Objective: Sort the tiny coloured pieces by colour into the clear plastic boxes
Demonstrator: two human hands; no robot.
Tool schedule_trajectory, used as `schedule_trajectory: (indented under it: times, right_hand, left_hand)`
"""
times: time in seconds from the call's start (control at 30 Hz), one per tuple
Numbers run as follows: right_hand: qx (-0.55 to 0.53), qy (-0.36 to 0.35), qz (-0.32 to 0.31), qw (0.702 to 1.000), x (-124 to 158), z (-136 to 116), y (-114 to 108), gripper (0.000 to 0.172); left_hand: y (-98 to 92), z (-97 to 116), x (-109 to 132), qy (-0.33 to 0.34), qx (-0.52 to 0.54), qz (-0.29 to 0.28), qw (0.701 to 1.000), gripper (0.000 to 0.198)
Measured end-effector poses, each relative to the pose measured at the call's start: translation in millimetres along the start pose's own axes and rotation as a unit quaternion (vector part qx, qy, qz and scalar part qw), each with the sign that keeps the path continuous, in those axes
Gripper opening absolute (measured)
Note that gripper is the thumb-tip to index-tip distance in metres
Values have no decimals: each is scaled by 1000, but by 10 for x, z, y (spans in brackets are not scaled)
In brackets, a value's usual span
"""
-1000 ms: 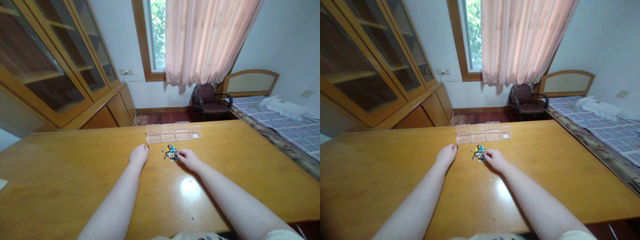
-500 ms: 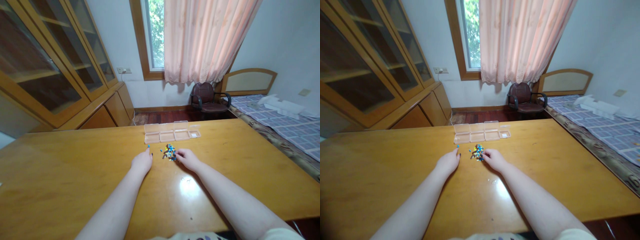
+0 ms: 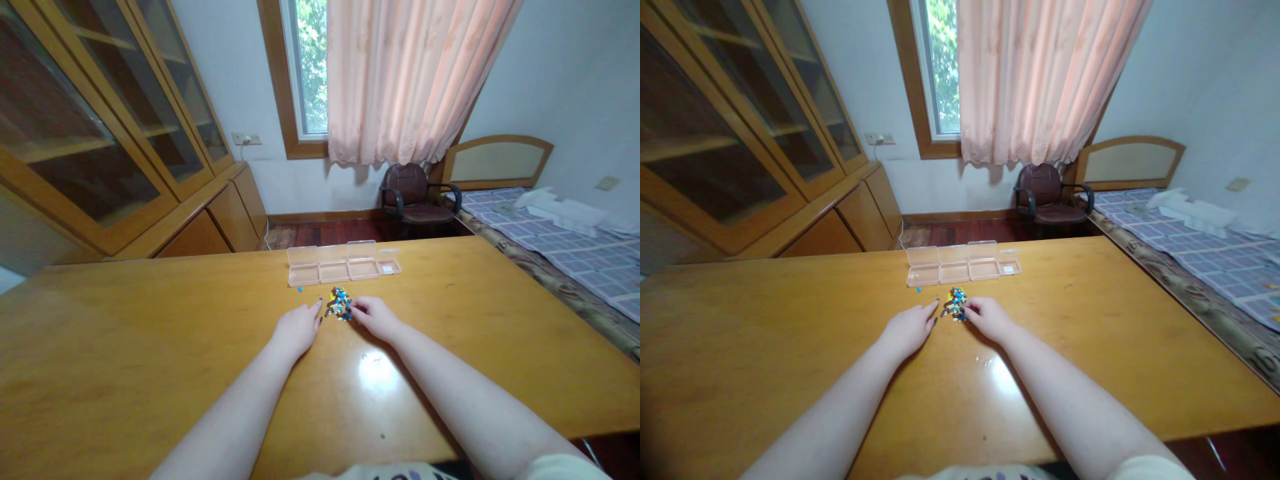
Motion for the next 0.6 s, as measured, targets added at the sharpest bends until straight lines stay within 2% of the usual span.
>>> schedule_trajectory:
  times: [0.13, 0.27, 0.43, 0.6]
  right_hand:
    - [4, 5, 0, 1000, -1, -9, -6, 23]
    - [9, 7, 5, 1000, -1, 3, -14, 22]
    - [-2, 2, -3, 1000, -1, 13, 1, 22]
    - [-8, 9, -5, 1000, -1, 14, -1, 22]
  left_hand:
    - [-29, -10, -78, 0, 12, 39, 999, 29]
    - [-29, -115, -223, 5, 62, 73, 995, 19]
    - [-81, -362, -340, 3, 127, 108, 986, 17]
    - [-160, -616, -354, -23, 135, 143, 980, 19]
Point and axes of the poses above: each hand's wrist, its own x-axis away from the middle knuckle, its own y-axis out of the palm, z = x × y, the point moved 9 cm from there along -x, towards the middle knuckle, and after that the axes turned 7 degrees about x, right-handed, at the moved point
